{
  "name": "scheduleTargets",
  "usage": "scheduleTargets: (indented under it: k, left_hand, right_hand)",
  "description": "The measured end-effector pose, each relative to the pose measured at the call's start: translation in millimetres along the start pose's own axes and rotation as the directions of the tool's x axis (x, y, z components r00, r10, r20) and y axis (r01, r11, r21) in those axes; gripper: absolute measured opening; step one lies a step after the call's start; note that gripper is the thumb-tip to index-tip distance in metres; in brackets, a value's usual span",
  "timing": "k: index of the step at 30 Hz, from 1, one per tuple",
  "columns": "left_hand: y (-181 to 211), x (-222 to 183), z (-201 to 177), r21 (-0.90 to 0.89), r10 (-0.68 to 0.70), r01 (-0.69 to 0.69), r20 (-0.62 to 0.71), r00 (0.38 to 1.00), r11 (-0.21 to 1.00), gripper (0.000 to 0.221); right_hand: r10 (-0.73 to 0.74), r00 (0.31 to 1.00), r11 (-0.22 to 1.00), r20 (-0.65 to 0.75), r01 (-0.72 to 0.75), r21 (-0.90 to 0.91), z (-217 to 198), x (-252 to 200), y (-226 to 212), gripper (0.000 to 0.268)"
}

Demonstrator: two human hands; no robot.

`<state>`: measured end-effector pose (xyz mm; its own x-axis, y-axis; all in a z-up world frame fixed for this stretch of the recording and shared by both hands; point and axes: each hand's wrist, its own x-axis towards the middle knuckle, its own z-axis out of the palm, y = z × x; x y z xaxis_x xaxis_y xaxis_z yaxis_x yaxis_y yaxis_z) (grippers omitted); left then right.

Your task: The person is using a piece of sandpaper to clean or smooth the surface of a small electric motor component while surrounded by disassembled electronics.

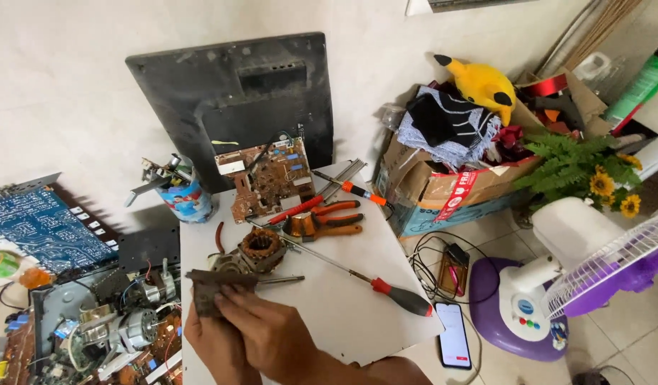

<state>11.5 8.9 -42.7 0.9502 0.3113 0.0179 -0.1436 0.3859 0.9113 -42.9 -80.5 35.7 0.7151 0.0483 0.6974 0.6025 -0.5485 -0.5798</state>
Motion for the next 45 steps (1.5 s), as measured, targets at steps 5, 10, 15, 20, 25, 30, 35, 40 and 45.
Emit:
scheduleTargets:
  k: [5, 10, 15, 20, 25, 30, 35, 40, 45]
  left_hand:
    - [15.8, -16.7, 22.8, -0.131, -0.079, 0.080, 0.015, 0.997, 0.988, 0.039]
    - [-78.5, 29.6, -36.5, 0.192, 0.048, -0.027, -0.101, 0.994, 0.981, 0.020]
    - [5.7, -13.3, 14.7, 0.118, 0.029, -0.030, 0.010, 1.000, 0.993, 0.037]
    - [11.7, -16.9, 24.1, -0.140, -0.042, 0.049, 0.051, 0.998, 0.989, 0.042]
    - [27.1, -14.8, 21.6, -0.067, -0.078, 0.079, 0.008, 0.997, 0.995, 0.035]
    - [30.5, -17.5, 26.0, -0.175, -0.013, 0.026, 0.073, 0.997, 0.984, 0.043]
    - [26.5, -16.3, 24.8, -0.305, -0.016, 0.067, 0.166, 0.986, 0.950, 0.038]
    - [27.6, -10.4, 17.6, -0.138, -0.045, 0.059, 0.104, 0.994, 0.989, 0.028]
    - [24.4, -13.8, 21.5, -0.465, -0.086, 0.205, 0.264, 0.961, 0.861, 0.039]
  right_hand:
    - [0.107, 0.990, 0.994, -0.095, -0.109, -0.016, 3.3, 6.7, 25.0, 0.034]
    - [0.021, 0.998, 0.999, -0.056, -0.019, 0.038, 4.7, 3.3, 16.3, 0.028]
    - [0.129, 0.992, 0.990, -0.008, -0.129, -0.057, 11.4, -7.3, 22.7, 0.040]
    - [0.122, 0.990, 0.977, -0.069, -0.132, -0.170, 8.5, 7.1, 37.1, 0.040]
    - [0.097, 0.995, 0.982, 0.003, -0.095, -0.164, 14.3, -1.5, 20.3, 0.046]
    - [0.105, 0.994, 0.974, -0.016, -0.106, -0.200, 16.2, -12.3, 37.4, 0.042]
    - [0.119, 0.989, 0.967, -0.085, -0.135, -0.215, 11.4, 1.1, 40.6, 0.045]
    - [0.030, 0.998, 0.970, -0.049, -0.041, -0.240, 21.7, -8.0, 15.3, 0.042]
    - [0.740, 0.667, 0.666, -0.085, -0.711, 0.227, -10.8, 24.7, 78.5, 0.034]
